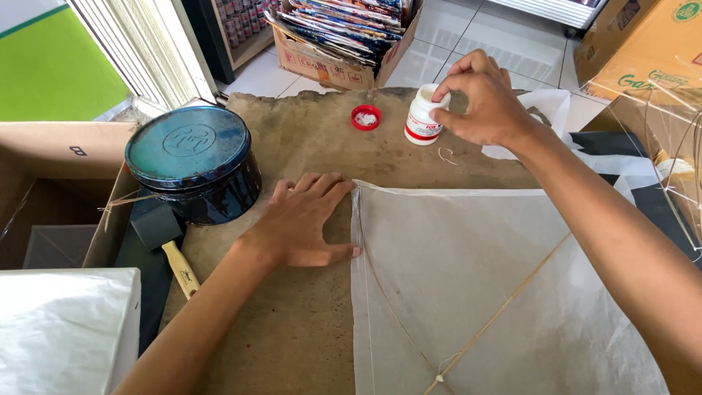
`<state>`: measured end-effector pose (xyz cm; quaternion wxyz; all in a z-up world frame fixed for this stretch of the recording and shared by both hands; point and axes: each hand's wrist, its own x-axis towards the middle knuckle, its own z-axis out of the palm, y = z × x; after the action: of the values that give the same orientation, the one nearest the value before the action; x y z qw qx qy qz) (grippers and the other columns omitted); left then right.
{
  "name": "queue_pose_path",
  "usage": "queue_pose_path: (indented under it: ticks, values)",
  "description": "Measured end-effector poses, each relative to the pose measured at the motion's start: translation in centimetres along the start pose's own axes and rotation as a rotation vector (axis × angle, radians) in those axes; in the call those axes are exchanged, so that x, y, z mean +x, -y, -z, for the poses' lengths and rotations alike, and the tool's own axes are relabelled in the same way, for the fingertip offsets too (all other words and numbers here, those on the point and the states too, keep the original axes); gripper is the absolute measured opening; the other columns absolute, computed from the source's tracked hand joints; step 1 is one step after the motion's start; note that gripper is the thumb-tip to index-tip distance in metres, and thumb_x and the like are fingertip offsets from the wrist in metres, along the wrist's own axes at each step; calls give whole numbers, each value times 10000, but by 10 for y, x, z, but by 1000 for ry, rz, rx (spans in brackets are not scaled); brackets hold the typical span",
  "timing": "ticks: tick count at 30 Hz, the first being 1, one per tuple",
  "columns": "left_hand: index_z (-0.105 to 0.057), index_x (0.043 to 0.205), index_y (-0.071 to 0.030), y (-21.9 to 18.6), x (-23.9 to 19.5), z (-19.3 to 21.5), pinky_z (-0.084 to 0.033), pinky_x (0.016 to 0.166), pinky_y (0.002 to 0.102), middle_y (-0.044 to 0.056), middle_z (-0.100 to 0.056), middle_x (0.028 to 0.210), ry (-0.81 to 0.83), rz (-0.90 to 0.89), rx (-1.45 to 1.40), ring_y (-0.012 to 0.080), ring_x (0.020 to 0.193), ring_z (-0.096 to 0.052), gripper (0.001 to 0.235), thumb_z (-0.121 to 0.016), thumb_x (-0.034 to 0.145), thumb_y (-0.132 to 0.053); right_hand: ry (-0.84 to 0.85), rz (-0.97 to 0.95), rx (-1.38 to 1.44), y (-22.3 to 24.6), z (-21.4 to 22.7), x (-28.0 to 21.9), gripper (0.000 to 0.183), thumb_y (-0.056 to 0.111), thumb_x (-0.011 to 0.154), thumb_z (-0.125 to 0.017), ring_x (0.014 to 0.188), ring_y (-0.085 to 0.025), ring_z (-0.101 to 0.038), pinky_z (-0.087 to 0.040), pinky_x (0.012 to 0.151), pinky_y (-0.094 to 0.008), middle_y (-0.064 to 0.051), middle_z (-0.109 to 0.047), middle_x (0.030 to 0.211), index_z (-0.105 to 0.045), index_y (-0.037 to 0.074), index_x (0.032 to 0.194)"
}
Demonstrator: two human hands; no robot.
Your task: Securing the bottom of a kite by applying glue to the paper edges and folding them over the bamboo frame.
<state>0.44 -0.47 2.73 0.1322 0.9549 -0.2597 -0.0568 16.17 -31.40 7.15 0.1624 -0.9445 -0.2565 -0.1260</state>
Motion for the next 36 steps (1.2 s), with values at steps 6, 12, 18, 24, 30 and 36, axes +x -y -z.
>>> queue_pose_path:
  ticks: [6, 12, 18, 24, 30, 36]
  values:
    - [-336, 1541, -202, 1, 1, -1, -257, 1063, 568, 66, -350, 1598, 6, -2, 4, 316, 1428, -317, 977, -655, 761, -697, 37, -56, -6, 4, 3, 4, 193, 279, 833, -806, 1267, -248, -429, -244, 1082, -496, -55, -427, 1225, -739, 183, 986]
    - [-343, 1534, -213, 0, 0, -1, -261, 1055, 559, 41, -358, 1595, -1, 3, -1, 292, 1427, -321, 971, -667, 757, -697, 45, -65, -13, 7, 4, 6, 304, 273, 798, -835, 1221, -230, -439, -264, 1072, -457, -37, -402, 1184, -721, 204, 1071]
    - [-329, 1550, -202, 1, 0, -1, -267, 1062, 588, 56, -355, 1602, -2, -1, 11, 302, 1441, -310, 996, -672, 761, -704, 30, -56, -9, 7, 6, 4, 369, 264, 771, -854, 1224, -223, -438, -271, 1070, -453, -37, -414, 1193, -695, 199, 1098]
    - [-355, 1541, -235, 1, -1, -1, -255, 1067, 574, 57, -366, 1582, -12, -11, -3, 315, 1425, -320, 963, -653, 759, -710, -81, 78, 88, 19, 14, -22, 537, 201, 760, -838, 1148, -267, -518, -297, 1086, -489, -74, -455, 1177, -638, 161, 1257]
    - [-330, 1570, -217, -9, -5, 13, -297, 1142, 585, 113, -419, 1565, 59, 60, 3, 338, 1495, -332, 1036, -558, 701, -733, 145, -56, 270, 76, 27, -97, 886, 209, 732, -815, 1146, -452, -630, -431, 1014, -602, -266, -673, 1140, -447, 97, 1531]
    - [-343, 1566, -209, -8, -4, 12, -299, 1136, 596, 127, -426, 1553, 53, 50, -9, 359, 1484, -340, 1047, -564, 686, -730, 254, -132, 281, 68, 23, -108, 801, 179, 782, -783, 1021, -394, -702, -517, 970, -530, -240, -745, 1012, -468, 54, 1508]
